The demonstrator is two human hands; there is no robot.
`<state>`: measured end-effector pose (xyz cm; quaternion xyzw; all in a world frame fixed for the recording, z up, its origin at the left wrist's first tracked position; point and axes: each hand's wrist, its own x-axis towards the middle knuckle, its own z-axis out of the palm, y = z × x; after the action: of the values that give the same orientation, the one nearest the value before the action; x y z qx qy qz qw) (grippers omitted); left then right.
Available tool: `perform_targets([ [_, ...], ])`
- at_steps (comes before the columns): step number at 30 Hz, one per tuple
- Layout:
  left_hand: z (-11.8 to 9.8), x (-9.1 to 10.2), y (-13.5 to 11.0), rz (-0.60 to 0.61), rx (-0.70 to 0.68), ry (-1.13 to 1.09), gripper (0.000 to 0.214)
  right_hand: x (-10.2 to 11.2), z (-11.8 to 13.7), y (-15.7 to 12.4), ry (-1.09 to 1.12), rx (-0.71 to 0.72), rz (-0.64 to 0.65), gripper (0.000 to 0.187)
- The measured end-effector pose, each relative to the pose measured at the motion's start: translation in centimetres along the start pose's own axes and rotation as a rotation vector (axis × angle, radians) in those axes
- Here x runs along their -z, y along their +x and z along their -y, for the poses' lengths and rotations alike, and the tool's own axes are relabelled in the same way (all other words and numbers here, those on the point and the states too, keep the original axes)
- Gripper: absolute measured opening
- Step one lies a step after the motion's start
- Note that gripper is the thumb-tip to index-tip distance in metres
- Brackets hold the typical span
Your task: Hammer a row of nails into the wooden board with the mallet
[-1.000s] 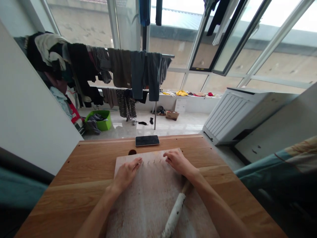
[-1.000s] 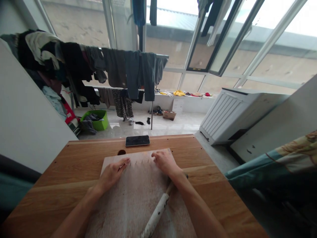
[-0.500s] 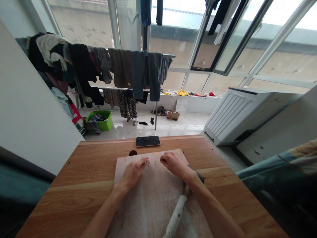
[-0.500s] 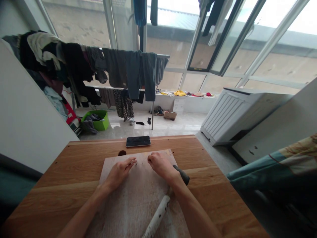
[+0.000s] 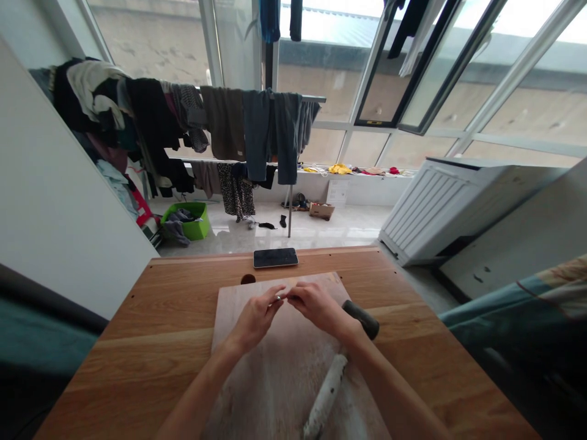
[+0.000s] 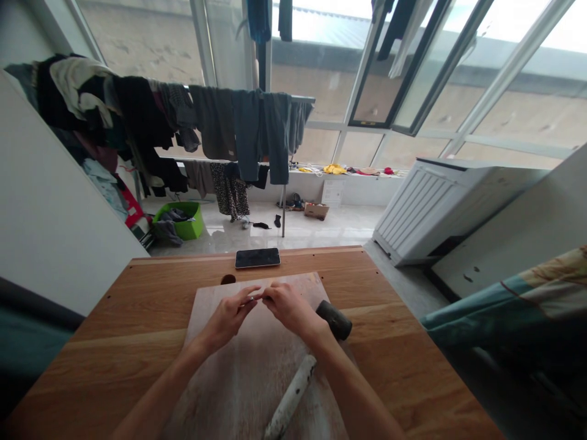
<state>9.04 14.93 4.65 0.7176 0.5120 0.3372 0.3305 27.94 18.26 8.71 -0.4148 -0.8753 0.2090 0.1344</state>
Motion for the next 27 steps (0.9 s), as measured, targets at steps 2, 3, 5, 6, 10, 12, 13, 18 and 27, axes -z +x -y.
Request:
perform_targets([
  [2, -0.3, 0.4, -1.0, 0.035, 0.008, 0.037, 0.042, 0.3, 0.5, -1.1, 0.09, 0.041, 0.026, 0.025],
  [3, -0.3, 0.7, -1.6, 0.038, 0.013, 0.076, 0.043, 0.4, 0.7, -1.9, 0.149, 0.05, 0.038, 0.028],
  [5, 0.3, 1.4, -3.3, 0.015, 0.029, 0.163, 0.044, 0.6, 0.8, -3.7, 0.242, 0.031, 0.019, 0.032],
  [6, 0.8, 1.9, -4.5, -0.013, 0.031, 0.206, 0.043, 0.7, 0.7, -4.9, 0.256, 0.002, -0.023, 0.032],
  [10, 3.1, 3.9, -11.0, -0.166, -0.127, 0.359, 0.03, 1.0, -1.9, -11.8, 0.166, -0.111, -0.373, 0.026],
  [12, 3.8, 4.5, -14.6, -0.258, -0.233, 0.45, 0.026, 0.8, -4.2, -15.9, 0.062, -0.221, -0.592, 0.026],
  [13, 4.0, 4.5, -16.1, -0.278, -0.279, 0.492, 0.026, 0.5, -5.4, -17.7, -0.015, -0.306, -0.685, 0.028],
  [18, 3.4, 3.4, -20.2, -0.234, -0.394, 0.737, 0.035, -2.3, -9.3, -22.9, -0.101, -0.573, -0.62, 0.055],
  [27, 3.5, 3.7, -20.9, -0.212, -0.275, 0.948, 0.047, -5.0, -6.7, -20.9, -0.026, -0.554, -0.546, 0.042],
])
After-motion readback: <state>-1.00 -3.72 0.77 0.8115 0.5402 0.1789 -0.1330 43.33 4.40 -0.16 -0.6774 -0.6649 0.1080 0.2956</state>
